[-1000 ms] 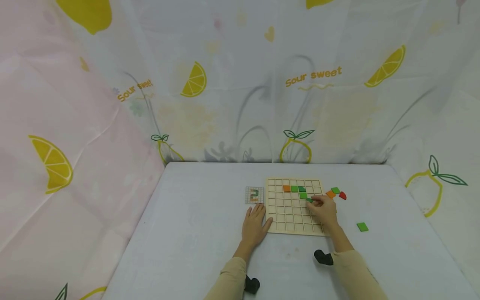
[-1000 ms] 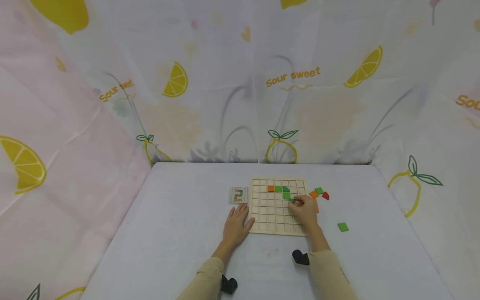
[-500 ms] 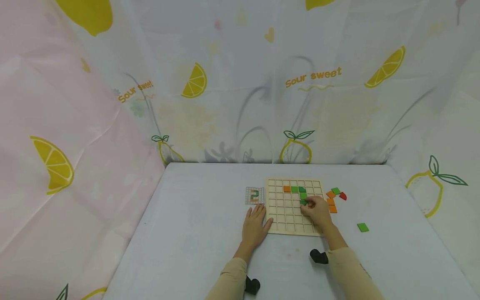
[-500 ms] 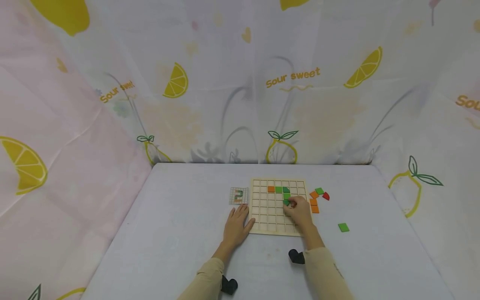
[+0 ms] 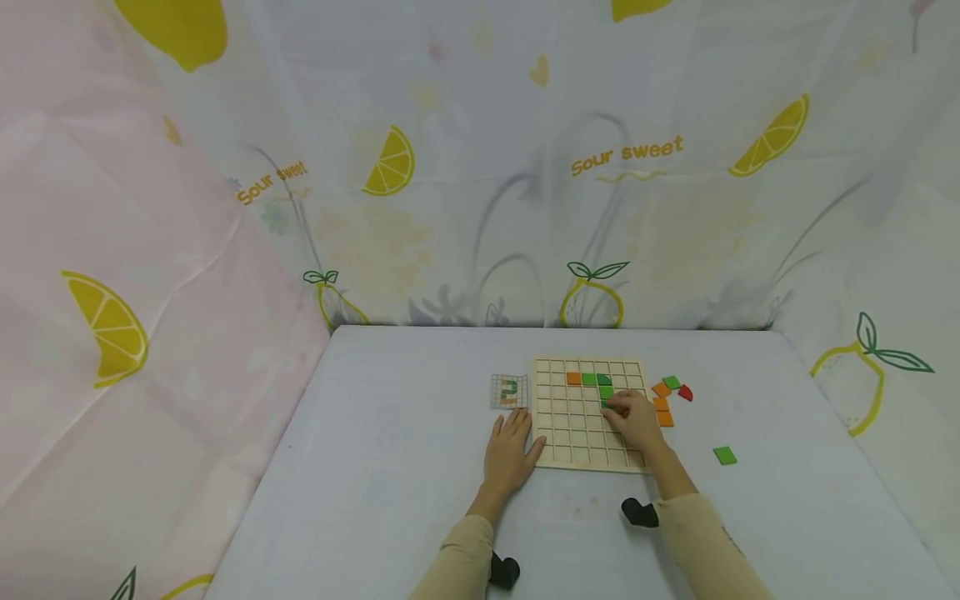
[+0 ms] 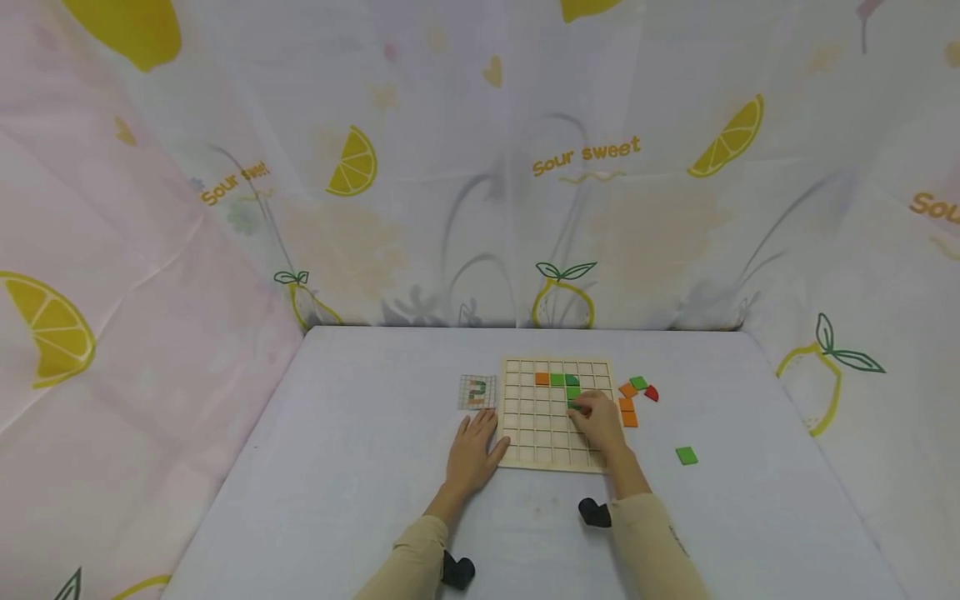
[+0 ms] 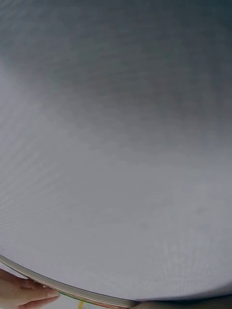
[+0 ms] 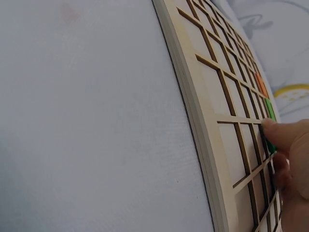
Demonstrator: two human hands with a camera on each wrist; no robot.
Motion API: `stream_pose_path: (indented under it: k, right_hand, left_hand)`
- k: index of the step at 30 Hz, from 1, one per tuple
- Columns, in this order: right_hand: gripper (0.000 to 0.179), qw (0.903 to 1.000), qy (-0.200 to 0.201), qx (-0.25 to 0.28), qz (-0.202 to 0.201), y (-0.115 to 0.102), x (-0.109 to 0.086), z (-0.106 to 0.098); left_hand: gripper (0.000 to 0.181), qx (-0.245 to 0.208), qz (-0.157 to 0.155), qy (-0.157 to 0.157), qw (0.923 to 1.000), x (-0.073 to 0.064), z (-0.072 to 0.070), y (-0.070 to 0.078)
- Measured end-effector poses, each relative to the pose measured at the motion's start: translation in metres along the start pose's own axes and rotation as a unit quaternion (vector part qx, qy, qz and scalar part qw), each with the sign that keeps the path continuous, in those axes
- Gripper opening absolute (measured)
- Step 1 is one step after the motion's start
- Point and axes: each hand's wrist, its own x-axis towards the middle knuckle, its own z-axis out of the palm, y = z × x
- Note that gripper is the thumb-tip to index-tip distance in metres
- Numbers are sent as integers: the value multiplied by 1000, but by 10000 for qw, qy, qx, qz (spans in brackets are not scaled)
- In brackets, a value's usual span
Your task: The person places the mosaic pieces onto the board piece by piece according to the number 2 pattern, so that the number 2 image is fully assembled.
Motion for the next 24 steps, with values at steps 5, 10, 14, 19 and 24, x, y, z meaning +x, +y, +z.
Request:
stream_pose_path:
  k: [5,10,14,19,24]
  right_hand:
    - [16,9997,-40,-176,184,-5,-4,1]
    - [25,9978,109,116,650,-6,-9,-2]
    - [25,9941,743,341,708,-2,-15,-10]
    - [22,9838,1683,-159,590,13,-26,-27]
    - [27,9779,1335,-444,1544,24,-45,-43]
  left_hand:
    - [51,34,24,43,10000,-1,0,0]
    - [51,55,12,66,10000,0,0,0]
    - [51,23,27,66,10000,0,0,0]
    - [51,42,31,23,10000,2,0,0]
    - [51,94,30,18,9999,2,0,-1]
